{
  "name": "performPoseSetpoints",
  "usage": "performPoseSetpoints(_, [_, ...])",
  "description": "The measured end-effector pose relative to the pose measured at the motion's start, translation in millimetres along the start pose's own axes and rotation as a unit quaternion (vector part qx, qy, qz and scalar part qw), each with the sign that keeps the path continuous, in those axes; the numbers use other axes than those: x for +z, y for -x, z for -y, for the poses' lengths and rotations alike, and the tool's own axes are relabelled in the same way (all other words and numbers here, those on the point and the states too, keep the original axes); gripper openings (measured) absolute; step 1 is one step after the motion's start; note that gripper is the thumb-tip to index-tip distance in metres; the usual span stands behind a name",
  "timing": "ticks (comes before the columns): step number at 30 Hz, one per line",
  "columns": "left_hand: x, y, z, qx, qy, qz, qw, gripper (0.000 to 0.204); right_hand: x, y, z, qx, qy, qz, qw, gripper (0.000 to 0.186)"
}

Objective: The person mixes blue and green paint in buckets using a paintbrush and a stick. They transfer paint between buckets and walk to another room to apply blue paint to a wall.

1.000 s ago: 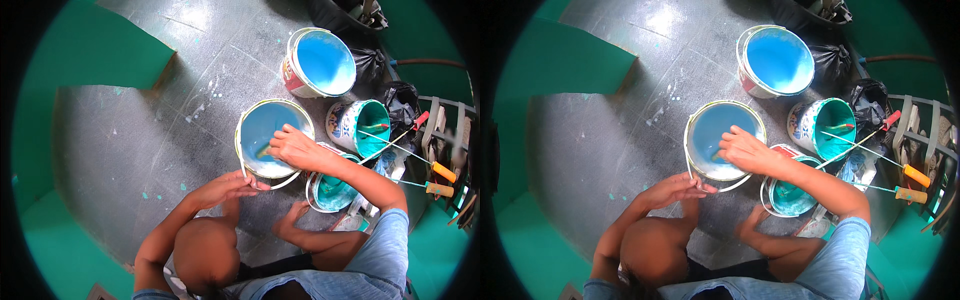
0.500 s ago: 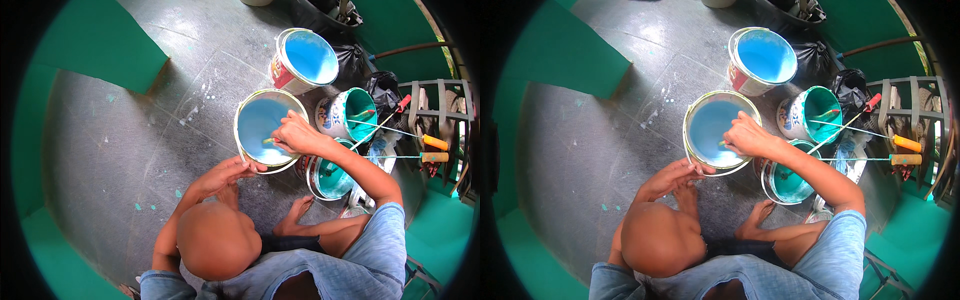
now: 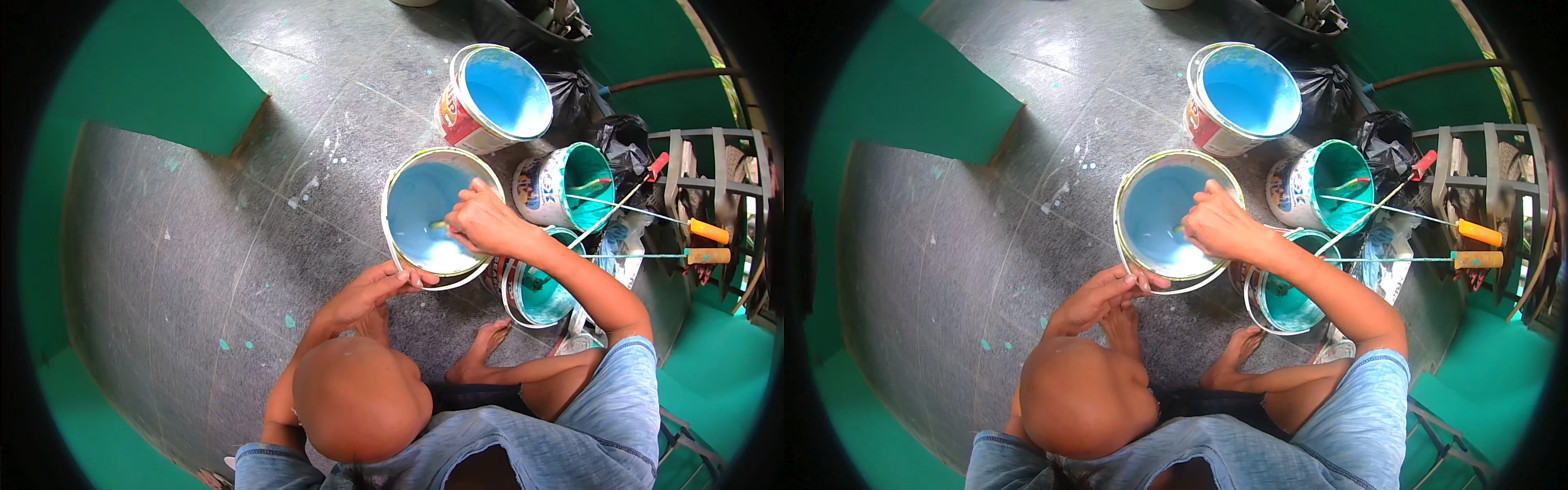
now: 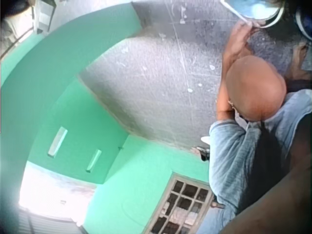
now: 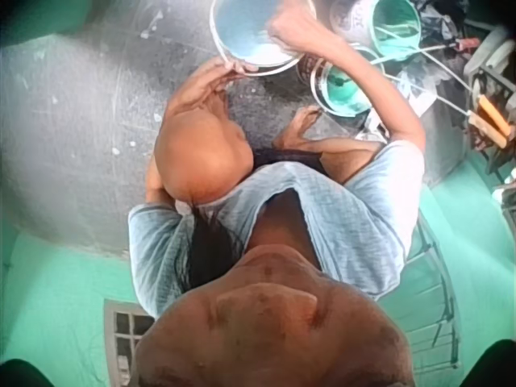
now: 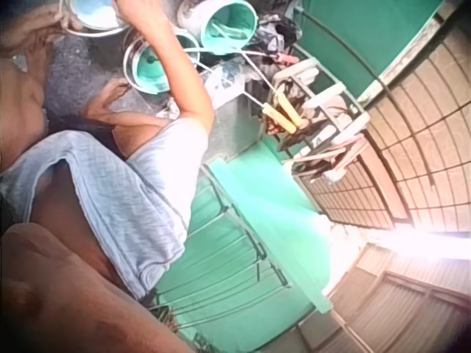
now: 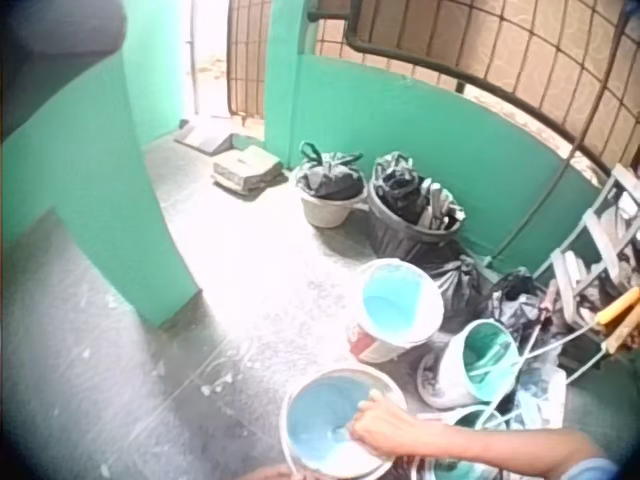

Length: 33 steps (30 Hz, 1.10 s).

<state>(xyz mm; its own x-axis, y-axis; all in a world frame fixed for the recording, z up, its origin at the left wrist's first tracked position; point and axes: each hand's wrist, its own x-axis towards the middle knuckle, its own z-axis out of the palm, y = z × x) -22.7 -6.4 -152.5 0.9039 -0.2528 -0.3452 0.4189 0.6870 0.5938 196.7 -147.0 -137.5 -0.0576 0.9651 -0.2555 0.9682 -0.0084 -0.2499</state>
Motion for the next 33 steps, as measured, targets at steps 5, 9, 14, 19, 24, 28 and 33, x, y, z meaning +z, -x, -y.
performPoseSetpoints(5, [0.8,-1.2,-0.7,0.005,-0.014,-0.002,1.000,0.024,11.7,-12.1,7.7,-0.002,-0.045,-0.144,0.989,0.017])
performPoseSetpoints(9, [1.3,-1.1,0.8,0.011,-0.016,-0.008,1.000,0.024,18.0,-17.9,-5.2,0.018,0.036,-0.222,0.974,0.015])
performPoseSetpoints(14, [4.0,0.4,0.8,0.014,-0.015,-0.025,0.999,0.025,12.2,-2.1,-5.8,0.026,0.085,-0.089,0.992,0.013])
performPoseSetpoints(19, [3.5,-0.5,1.8,0.018,-0.022,-0.014,1.000,0.025,15.7,1.9,4.1,-0.008,-0.091,-0.067,0.994,0.017])
performPoseSetpoints(24, [4.6,-0.4,3.6,0.017,-0.018,-0.018,1.000,0.025,19.7,-11.4,-1.9,0.025,-0.006,-0.224,0.974,0.016])
performPoseSetpoints(28, [8.2,0.8,0.3,0.020,-0.021,-0.022,0.999,0.025,18.5,-6.6,-8.9,0.054,0.058,-0.186,0.979,0.013])
performPoseSetpoints(33, [8.5,1.7,1.3,0.019,-0.017,-0.031,0.999,0.024,0.5,1.1,-5.5,0.075,-0.062,-0.047,0.994,0.017])
